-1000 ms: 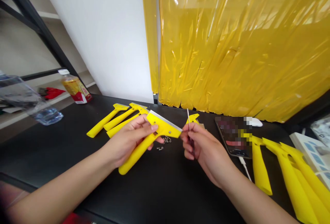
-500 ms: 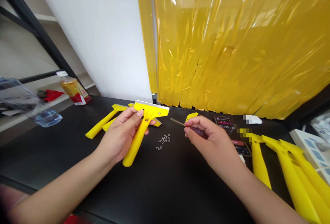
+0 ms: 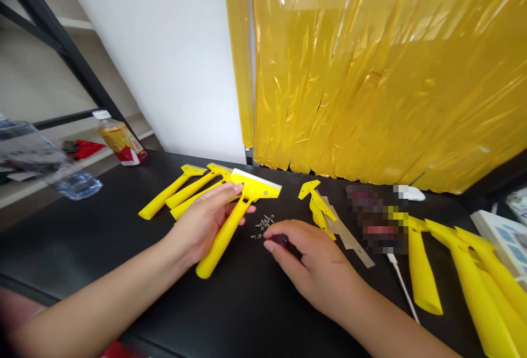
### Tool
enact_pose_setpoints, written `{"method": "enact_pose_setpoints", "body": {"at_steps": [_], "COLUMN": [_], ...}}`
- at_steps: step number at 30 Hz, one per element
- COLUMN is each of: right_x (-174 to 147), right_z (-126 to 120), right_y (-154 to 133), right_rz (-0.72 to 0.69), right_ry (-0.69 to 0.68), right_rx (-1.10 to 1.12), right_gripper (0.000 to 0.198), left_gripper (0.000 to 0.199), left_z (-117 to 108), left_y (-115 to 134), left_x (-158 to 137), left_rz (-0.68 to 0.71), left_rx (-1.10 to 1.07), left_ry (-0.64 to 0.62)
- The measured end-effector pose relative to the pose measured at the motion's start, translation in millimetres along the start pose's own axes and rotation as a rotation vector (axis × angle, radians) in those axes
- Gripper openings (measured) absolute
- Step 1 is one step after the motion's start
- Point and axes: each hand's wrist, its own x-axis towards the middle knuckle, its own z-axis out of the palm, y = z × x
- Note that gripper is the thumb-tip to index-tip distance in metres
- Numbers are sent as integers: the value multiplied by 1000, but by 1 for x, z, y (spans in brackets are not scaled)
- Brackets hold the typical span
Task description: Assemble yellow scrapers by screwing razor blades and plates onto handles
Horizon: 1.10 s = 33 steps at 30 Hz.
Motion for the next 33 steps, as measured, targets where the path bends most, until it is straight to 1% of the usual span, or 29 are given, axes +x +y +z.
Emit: {"method": "enact_pose_setpoints", "body": {"at_steps": [8,17,20,25,33], "right_x": [-2,-2,-2,-1,2], "right_z": [-2,-8,-13,-21,-23], "right_y": [2,-2,-2,-1,-1], "right_rz": [-49,-66,-49,25,83], "right_ry": [21,9,22,41,-3], "right_rx": [-33,-68,-76,-96,-94], "right_gripper": [13,12,12,12,17], "left_gripper": [21,23,25,23,24], "left_z": [-1,-3,-5,-5,-5], "left_y": [-1,-2,-3,-4,-5], "left_x": [2,3,4,4,4], "left_rz": [-5,-7,-4,-8,-15], "left_rx": [6,12,11,24,33], "left_ry": [-1,-13,-12,-13,-6]}}
